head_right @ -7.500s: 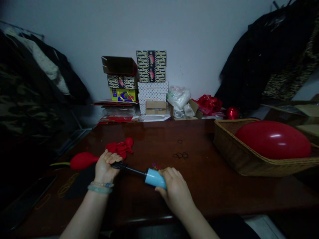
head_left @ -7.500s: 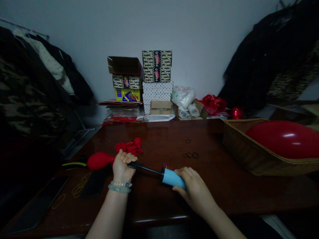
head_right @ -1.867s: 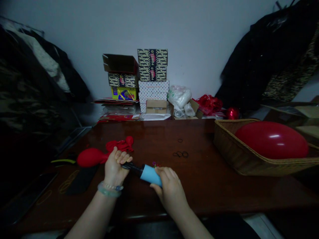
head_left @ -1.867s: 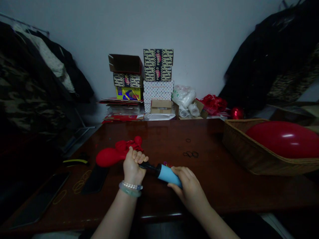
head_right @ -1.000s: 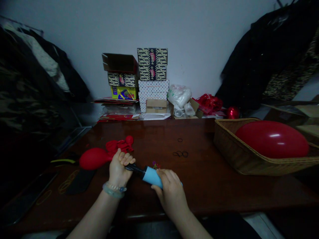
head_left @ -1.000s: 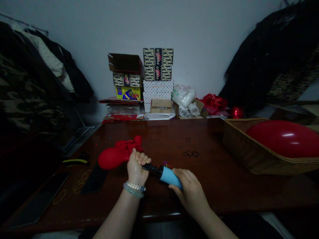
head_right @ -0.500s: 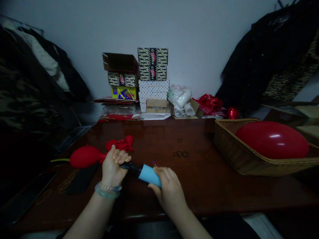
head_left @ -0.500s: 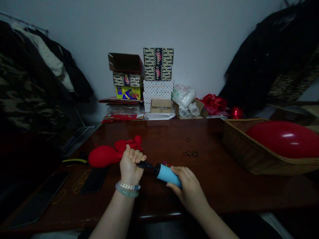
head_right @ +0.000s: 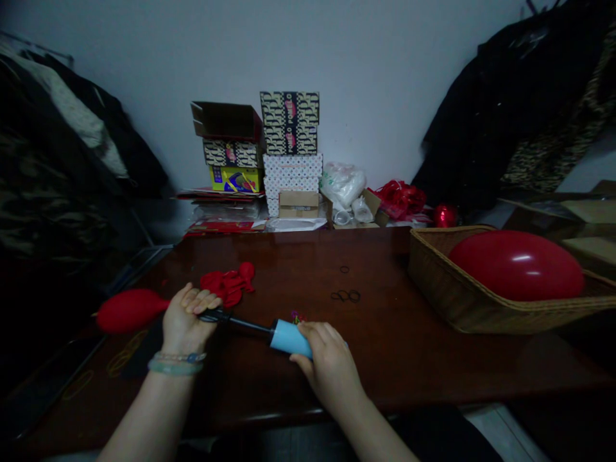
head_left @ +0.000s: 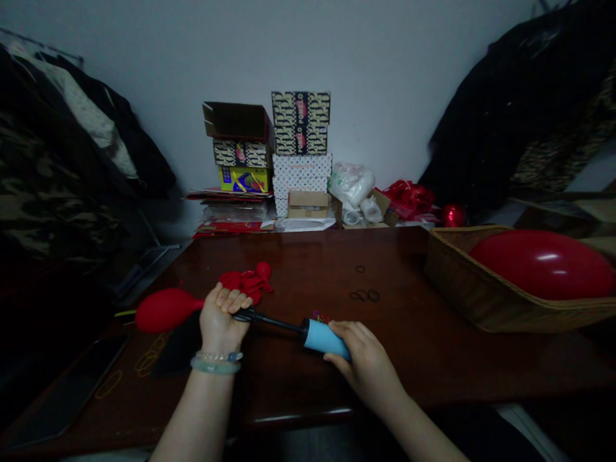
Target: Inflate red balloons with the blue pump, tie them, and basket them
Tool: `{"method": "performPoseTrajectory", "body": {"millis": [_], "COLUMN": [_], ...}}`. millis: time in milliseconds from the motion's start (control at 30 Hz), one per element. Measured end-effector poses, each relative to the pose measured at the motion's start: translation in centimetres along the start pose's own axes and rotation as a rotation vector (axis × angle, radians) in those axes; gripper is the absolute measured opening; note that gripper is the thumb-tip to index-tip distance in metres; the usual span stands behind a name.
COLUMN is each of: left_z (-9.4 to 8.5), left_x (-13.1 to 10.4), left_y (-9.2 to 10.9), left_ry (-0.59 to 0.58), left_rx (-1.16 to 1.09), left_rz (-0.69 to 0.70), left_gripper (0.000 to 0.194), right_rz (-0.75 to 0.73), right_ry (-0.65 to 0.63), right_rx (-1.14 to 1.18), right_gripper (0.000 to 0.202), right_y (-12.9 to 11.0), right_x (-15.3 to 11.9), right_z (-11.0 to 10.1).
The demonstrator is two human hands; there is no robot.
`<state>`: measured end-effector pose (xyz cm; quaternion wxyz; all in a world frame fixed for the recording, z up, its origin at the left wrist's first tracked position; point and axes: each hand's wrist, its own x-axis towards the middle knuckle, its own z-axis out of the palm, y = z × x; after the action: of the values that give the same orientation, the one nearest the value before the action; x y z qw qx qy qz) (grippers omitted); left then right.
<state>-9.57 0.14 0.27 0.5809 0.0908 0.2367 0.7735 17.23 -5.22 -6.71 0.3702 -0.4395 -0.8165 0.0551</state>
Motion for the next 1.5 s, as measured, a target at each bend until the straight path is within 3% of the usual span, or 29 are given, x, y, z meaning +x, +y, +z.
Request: {"method": "performPoseTrajectory", "body": {"millis": [333, 633, 767, 1067, 1333, 1500], "left_z": [0.0, 1.5, 1.7, 2.3, 0.5, 0.1], "left_x": [-0.3, -2.5, -3.1, -2.8, -0.5, -0.1], "left_y": [-2.2, -6.1, -6.9, -4.3, 0.3, 0.9], "left_ry": [-0.032, -0.042, -0.033, -0.046, -0.046, -0.065], "left_rx": [-0.022, 0.018, 0.034, 0.051, -0.012, -0.041], "left_rz": [-0.04, -0.118, -0.107, -0.042, 0.035, 0.027], "left_gripper": [0.045, 0.046, 0.047, 0.046, 0.044, 0.044], "right_rz": [-0.003, 0.028, 0.035, -0.011, -0.024, -0.04], "right_ry": [0.063, 0.054, 0.062, 0.069, 0.036, 0.017], "right_rx": [-0.04, -0.011, 0.004, 0.024, 0.01, -0.004], "right_gripper": [0.04, 0.038, 0.038, 0.042, 0.044, 0.047], "right_y": [-0.3, -1.5, -1.4, -0.6, 0.7, 0.8], "right_x": [-0.4, -0.7, -0.6, -0.1, 0.6, 0.7], "right_z": [0.2, 0.7, 0.8, 0.9, -0.6, -1.1]}}
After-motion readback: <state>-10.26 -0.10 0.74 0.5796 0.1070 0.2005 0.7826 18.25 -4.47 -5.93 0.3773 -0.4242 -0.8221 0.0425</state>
